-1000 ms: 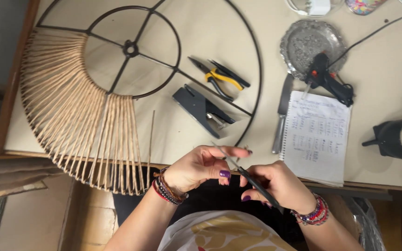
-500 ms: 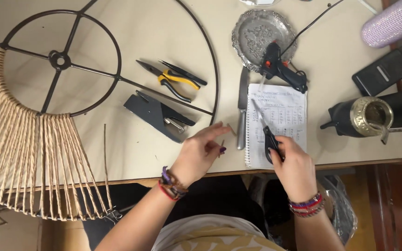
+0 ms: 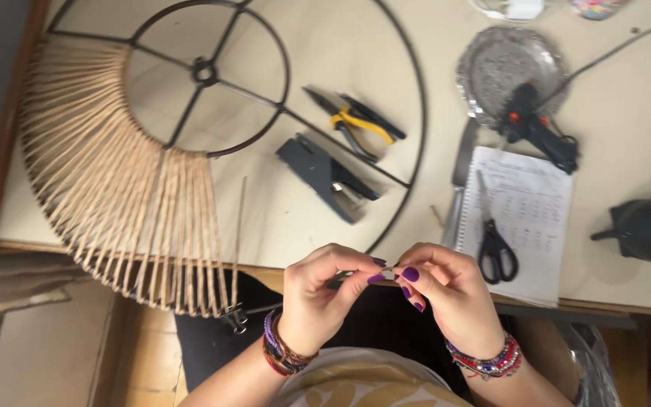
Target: Attaching wooden sticks to a metal frame to create a lampshade and trimming them with scissors
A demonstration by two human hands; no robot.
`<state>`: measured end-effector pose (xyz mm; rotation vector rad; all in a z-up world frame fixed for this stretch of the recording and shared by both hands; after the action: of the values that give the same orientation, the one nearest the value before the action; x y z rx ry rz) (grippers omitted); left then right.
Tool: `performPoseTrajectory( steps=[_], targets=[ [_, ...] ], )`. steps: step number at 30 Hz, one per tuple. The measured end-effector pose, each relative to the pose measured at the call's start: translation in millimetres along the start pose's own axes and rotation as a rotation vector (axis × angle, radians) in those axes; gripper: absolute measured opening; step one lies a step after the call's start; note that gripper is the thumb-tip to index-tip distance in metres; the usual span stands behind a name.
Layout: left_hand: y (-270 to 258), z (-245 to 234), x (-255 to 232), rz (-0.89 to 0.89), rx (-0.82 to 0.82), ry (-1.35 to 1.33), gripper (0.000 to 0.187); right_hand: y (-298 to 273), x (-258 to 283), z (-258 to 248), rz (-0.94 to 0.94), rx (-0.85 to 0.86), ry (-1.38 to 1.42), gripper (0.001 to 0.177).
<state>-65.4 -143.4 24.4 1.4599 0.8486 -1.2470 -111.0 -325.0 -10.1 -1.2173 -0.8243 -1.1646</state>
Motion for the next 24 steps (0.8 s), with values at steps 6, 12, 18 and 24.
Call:
performPoseTrajectory(
  steps=[6, 12, 18, 24],
  targets=[
    [-2, -30, -43, 0.37, 0.037, 0.279, 0.011, 7, 13, 37, -0.009, 0.116, -0.064, 0.015],
    [-10, -48, -58, 0.603, 0.06, 0.512, 0.011, 11, 23, 56, 0.003, 0.147, -0.229, 0.013],
    [-14, -54, -62, 0.592, 0.086, 0.751, 0.017, 8, 61, 93, -0.387, 0.204, -0.564, 0.02],
    [-14, -65, -53, 0.296, 0.108, 0.415, 0.035, -3, 78, 113, -0.912, 0.179, -0.781, 0.02]
  ],
)
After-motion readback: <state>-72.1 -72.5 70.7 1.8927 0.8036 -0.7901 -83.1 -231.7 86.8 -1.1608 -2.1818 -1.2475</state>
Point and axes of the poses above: each hand's wrist, its own y-axis towards the middle knuckle, its own z-axis out of the palm, x = y × z, the point moved 7 cm from there along y, towards the middle knuckle, and after that the axes turned 3 degrees about z, right-handed, at the moved point
